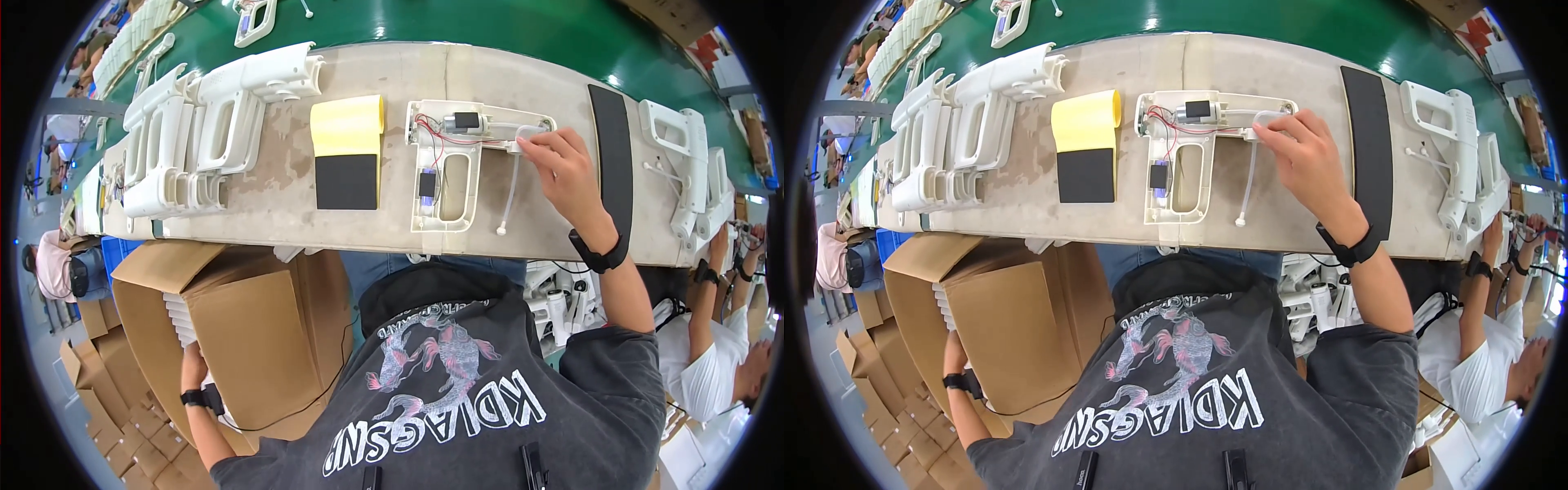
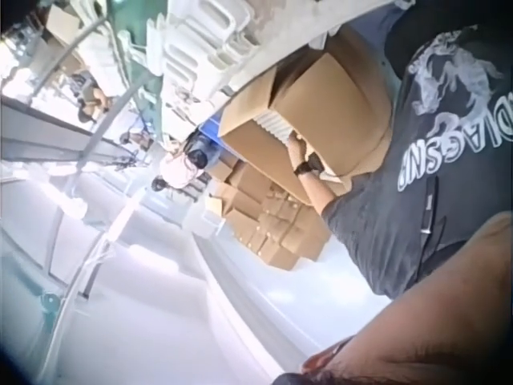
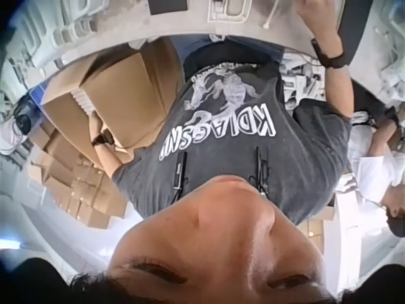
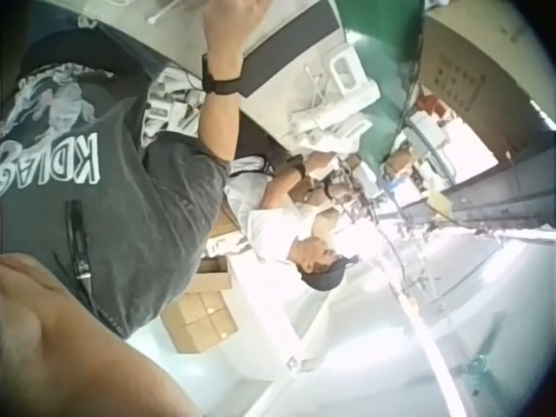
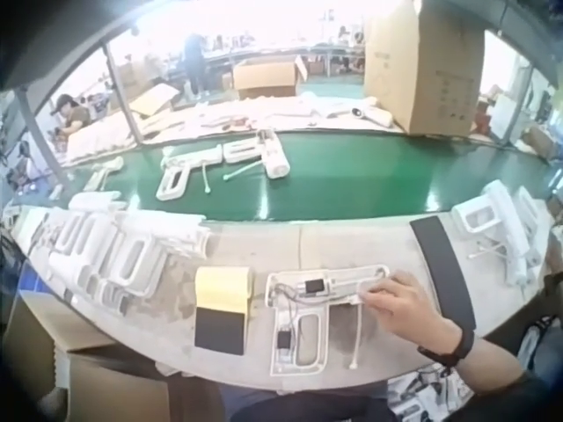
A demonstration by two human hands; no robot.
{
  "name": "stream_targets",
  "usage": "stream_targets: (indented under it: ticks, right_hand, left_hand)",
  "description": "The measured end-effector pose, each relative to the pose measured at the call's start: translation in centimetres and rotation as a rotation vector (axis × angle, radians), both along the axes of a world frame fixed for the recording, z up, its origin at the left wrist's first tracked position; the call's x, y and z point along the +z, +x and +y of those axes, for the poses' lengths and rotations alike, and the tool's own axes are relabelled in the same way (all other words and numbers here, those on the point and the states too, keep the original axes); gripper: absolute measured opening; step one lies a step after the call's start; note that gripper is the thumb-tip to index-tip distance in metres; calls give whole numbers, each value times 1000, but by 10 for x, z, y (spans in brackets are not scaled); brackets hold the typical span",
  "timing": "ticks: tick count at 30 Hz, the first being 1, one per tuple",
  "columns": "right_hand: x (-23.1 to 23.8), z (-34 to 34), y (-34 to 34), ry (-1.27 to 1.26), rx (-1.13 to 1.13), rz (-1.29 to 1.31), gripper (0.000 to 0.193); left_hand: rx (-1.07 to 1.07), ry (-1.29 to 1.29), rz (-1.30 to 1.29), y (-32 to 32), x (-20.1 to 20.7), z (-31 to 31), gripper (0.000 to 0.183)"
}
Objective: The person picks up a white plastic housing from a box, peels a black adhesive strip from a yellow backing, and presses it into the housing. They then fit a second white plastic housing piece over the first, pressing them together by hand, and place the assembled unit onto a stack.
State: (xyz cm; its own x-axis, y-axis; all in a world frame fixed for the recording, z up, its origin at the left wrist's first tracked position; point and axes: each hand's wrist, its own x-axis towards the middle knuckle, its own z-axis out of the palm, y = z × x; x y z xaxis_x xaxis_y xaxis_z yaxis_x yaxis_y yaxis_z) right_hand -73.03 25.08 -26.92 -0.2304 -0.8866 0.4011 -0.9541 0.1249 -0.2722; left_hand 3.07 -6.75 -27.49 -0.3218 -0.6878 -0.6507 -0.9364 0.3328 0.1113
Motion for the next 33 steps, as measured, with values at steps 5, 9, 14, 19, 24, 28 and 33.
stream_targets:
  ticks: [5,9,14,19,24,28,33]
  right_hand:
    - [-2,-13,-13,-2,152,-71,30]
    - [-4,-16,-12,-36,175,-146,28]
    - [-5,1,-9,-42,82,-151,27]
    - [4,8,4,-44,40,-143,27]
    - [-1,16,0,-76,8,-352,35]
    - [3,15,6,-69,-5,-367,40]
    - [-16,29,1,-151,-29,-437,40]
  left_hand:
    - [326,-278,424,-12,162,32,14]
    - [331,-608,540,-28,263,55,38]
    - [252,-938,701,-172,325,69,41]
    - [-81,-442,896,-380,294,78,34]
    - [-639,252,791,-568,200,36,35]
    - [-752,475,704,-655,130,40,35]
    - [-622,698,550,-712,83,51,34]
